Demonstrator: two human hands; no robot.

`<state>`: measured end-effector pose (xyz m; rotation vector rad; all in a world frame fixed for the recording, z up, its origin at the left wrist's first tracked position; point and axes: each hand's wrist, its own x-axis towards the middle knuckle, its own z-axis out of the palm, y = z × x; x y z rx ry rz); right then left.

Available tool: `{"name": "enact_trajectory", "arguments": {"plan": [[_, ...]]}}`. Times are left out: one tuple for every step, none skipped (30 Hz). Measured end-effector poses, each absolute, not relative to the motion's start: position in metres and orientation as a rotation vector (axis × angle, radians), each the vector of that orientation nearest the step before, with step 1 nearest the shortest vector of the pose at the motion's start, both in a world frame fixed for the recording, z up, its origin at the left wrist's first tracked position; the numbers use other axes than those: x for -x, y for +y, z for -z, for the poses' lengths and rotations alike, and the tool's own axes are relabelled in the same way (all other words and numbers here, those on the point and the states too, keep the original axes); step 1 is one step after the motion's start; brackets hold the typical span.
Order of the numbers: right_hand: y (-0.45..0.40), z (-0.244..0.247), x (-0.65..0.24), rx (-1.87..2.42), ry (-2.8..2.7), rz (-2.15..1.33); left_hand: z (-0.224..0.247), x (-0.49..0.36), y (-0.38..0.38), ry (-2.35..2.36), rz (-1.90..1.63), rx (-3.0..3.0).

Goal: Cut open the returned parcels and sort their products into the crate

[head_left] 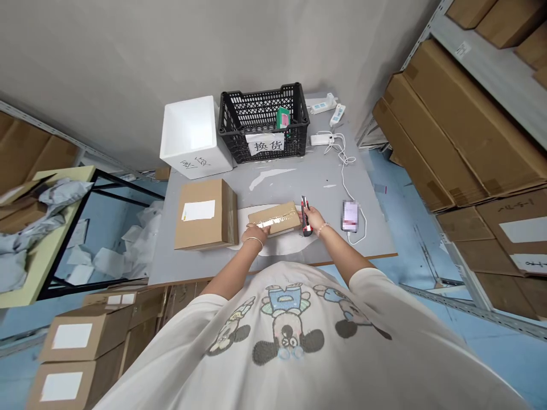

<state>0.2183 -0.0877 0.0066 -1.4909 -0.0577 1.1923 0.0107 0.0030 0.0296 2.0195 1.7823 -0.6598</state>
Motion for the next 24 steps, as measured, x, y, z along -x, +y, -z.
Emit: {"name": "enact_trajectory", "arguments": {"plan": [[-0.09, -0.006, -0.219, 1.505, -0.067, -1.212, -0.03, -0.011, 0.002, 1.8, 0.654, -2.062], [-0.092, -0.005, -0.22, 1.51, -0.068, -1.227, -0.031, -0.013, 0.003, 1.808, 0.639, -2.132], [-0.096, -0.004, -0.22, 1.501, -0.064, -1.24, -0.032, -0.015, 0.003, 1.797, 0.615, -2.23], [-0.1, -0.003, -0.22, 1.484, -0.059, -1.251, -0.034, -0.019, 0.004, 1.759, 0.583, -2.341], [-0.103, -0.002, -0.219, 1.465, -0.051, -1.255, -0.035, -0.024, 0.005, 1.681, 0.546, -2.448], [-0.106, -0.001, -0.218, 1.446, -0.041, -1.257, -0.037, -0.029, 0.005, 1.561, 0.517, -2.534], [-0.109, 0.0, -0.217, 1.431, -0.027, -1.259, -0.038, -0.036, 0.005, 1.41, 0.493, -2.597], [-0.111, 0.0, -0.215, 1.418, -0.012, -1.26, -0.038, -0.043, 0.003, 1.25, 0.478, -2.634], [-0.113, 0.0, -0.214, 1.406, 0.003, -1.26, -0.038, -0.05, 0.0, 1.1, 0.476, -2.651], [-0.114, 0.0, -0.212, 1.394, 0.012, -1.262, -0.038, -0.057, -0.003, 0.978, 0.485, -2.658], [-0.116, -0.001, -0.211, 1.383, 0.014, -1.265, -0.037, -0.064, -0.006, 0.895, 0.501, -2.663], [-0.118, -0.001, -0.21, 1.376, 0.007, -1.271, -0.036, -0.069, -0.009, 0.846, 0.517, -2.675], [-0.121, -0.002, -0.21, 1.379, -0.006, -1.279, -0.035, -0.074, -0.012, 0.823, 0.53, -2.693], [-0.123, -0.002, -0.21, 1.391, -0.023, -1.288, -0.033, -0.078, -0.014, 0.812, 0.537, -2.713], [-0.127, -0.003, -0.211, 1.412, -0.04, -1.297, -0.032, -0.081, -0.014, 0.805, 0.535, -2.732], [-0.13, -0.003, -0.213, 1.437, -0.058, -1.307, -0.031, -0.083, -0.015, 0.802, 0.524, -2.744], [-0.133, -0.004, -0.215, 1.467, -0.073, -1.316, -0.031, -0.084, -0.014, 0.801, 0.507, -2.748], [-0.136, -0.004, -0.217, 1.496, -0.088, -1.324, -0.03, -0.085, -0.013, 0.803, 0.486, -2.748], [-0.139, -0.004, -0.22, 1.523, -0.103, -1.327, -0.029, -0.085, -0.012, 0.805, 0.464, -2.747], [-0.141, -0.003, -0.222, 1.551, -0.117, -1.326, -0.028, -0.085, -0.011, 0.804, 0.441, -2.746], [-0.143, -0.002, -0.224, 1.582, -0.132, -1.323, -0.028, -0.085, -0.01, 0.805, 0.419, -2.744], [-0.144, -0.001, -0.226, 1.617, -0.15, -1.316, -0.027, -0.085, -0.01, 0.805, 0.401, -2.74], [-0.145, 0.0, -0.227, 1.652, -0.173, -1.307, -0.026, -0.084, -0.009, 0.806, 0.386, -2.735], [-0.146, 0.001, -0.228, 1.686, -0.202, -1.299, -0.025, -0.084, -0.009, 0.806, 0.372, -2.73]]}}
